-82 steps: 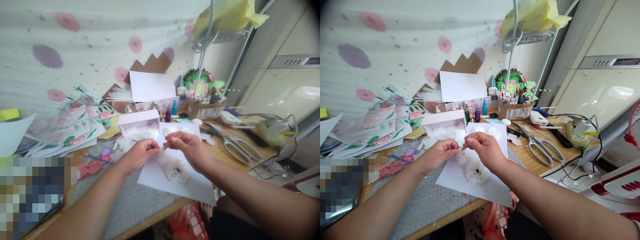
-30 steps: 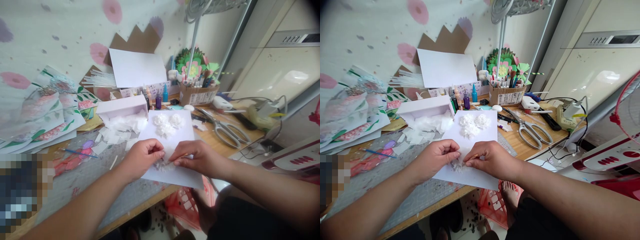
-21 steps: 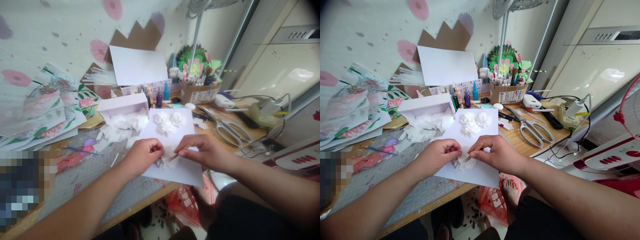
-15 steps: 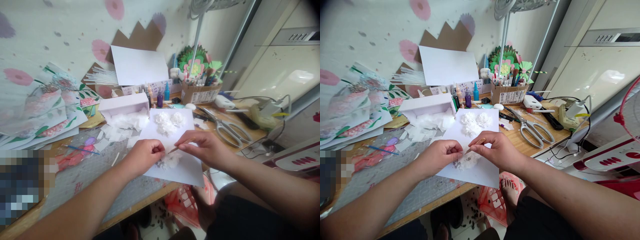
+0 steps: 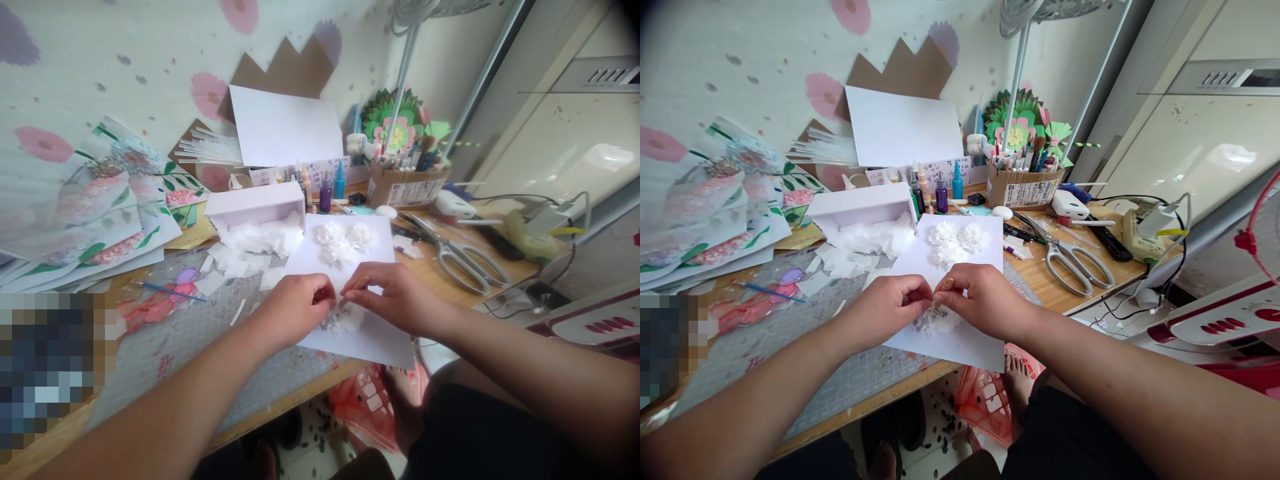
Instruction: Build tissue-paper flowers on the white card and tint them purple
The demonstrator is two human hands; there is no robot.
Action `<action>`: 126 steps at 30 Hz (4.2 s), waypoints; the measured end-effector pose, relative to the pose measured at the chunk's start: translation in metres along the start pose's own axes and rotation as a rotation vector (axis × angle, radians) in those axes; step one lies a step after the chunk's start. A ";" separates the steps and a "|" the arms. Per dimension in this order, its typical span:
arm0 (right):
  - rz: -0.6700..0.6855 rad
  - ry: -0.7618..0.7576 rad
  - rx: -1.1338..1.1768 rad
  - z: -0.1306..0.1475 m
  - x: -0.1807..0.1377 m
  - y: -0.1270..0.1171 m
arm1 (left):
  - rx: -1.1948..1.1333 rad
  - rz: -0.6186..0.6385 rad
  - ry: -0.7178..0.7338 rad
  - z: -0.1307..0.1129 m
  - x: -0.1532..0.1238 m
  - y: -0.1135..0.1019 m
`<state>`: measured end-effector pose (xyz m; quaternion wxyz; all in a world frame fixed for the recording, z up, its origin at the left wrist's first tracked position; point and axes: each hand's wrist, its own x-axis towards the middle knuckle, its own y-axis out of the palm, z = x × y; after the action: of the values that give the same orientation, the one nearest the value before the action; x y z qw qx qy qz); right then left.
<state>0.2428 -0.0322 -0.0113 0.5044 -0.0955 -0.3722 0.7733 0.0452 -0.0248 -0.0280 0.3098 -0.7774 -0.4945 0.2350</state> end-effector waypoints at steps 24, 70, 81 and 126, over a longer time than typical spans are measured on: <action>-0.041 0.081 -0.034 0.009 0.009 -0.006 | 0.106 0.124 0.275 0.004 -0.006 -0.007; -0.045 0.100 0.214 0.003 0.001 -0.018 | 0.514 -0.185 -0.015 0.036 0.013 -0.045; -0.207 0.054 0.324 0.004 0.001 -0.020 | 0.424 -0.400 0.019 0.050 0.026 -0.040; 0.173 -0.018 0.213 -0.008 -0.005 -0.013 | -0.490 0.037 0.006 -0.005 -0.003 -0.007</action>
<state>0.2585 -0.0294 -0.0092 0.4397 -0.0663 -0.2826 0.8499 0.0435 -0.0270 -0.0193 0.1091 -0.8387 -0.5217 0.1115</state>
